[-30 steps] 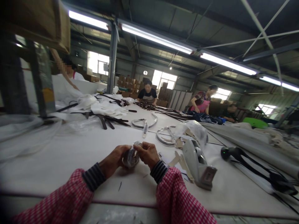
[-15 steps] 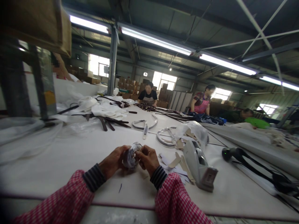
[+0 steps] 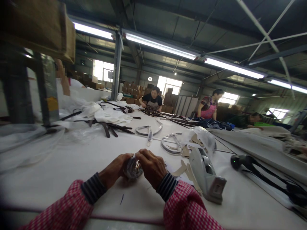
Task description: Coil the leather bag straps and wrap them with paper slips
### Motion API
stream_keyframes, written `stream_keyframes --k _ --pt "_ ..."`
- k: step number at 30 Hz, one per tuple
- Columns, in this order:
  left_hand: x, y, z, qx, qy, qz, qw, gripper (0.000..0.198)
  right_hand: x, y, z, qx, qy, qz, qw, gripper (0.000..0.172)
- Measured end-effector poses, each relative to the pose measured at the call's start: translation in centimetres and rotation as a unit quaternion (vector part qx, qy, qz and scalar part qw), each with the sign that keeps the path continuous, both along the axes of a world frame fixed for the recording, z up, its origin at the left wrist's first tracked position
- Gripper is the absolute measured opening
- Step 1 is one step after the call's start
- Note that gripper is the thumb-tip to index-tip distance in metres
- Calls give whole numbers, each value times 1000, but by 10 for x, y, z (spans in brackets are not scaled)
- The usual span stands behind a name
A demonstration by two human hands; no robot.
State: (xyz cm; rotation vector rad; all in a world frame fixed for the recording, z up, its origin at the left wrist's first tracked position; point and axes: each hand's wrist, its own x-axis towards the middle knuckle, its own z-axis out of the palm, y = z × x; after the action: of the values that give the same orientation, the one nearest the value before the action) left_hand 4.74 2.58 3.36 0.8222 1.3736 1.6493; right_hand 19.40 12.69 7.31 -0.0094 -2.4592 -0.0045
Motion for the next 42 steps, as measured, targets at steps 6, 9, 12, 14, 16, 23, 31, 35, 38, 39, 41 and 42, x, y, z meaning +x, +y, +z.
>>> stream_keyframes --k 6,9,12,14,16,23,31,35,38,39,41,42 --pt "6 0 0 7 20 10 1000 52 -3 3 -4 99 3 -14 995 25" --pt "9 -2 3 21 70 27 997 48 -2 5 -2 96 -10 -24 995 26" --pt "13 -5 9 67 121 20 990 45 0 7 -6 79 -13 -29 996 25" --pt "15 -6 14 65 142 -12 988 45 0 9 -13 76 6 -31 997 25" --pt "17 -6 18 30 155 -46 986 45 0 14 -22 72 42 -37 996 24" --pt "20 -2 19 -30 190 -88 977 39 0 26 -35 62 60 -93 992 12" --pt "28 -3 25 -45 264 -53 962 40 6 30 -32 39 25 -126 991 6" --pt "36 0 23 -29 258 -11 966 37 16 34 -30 -17 30 -58 998 26" --pt "42 -15 22 -19 267 61 962 38 22 37 -29 -75 61 5 995 53" --pt "44 -26 23 -25 275 101 956 39 23 39 -29 -96 72 11 993 58" --pt "46 -57 25 -51 299 189 934 40 23 43 -30 -139 88 -3 986 56" --pt "48 -75 27 -70 314 228 919 39 22 45 -31 -160 89 -19 983 53"
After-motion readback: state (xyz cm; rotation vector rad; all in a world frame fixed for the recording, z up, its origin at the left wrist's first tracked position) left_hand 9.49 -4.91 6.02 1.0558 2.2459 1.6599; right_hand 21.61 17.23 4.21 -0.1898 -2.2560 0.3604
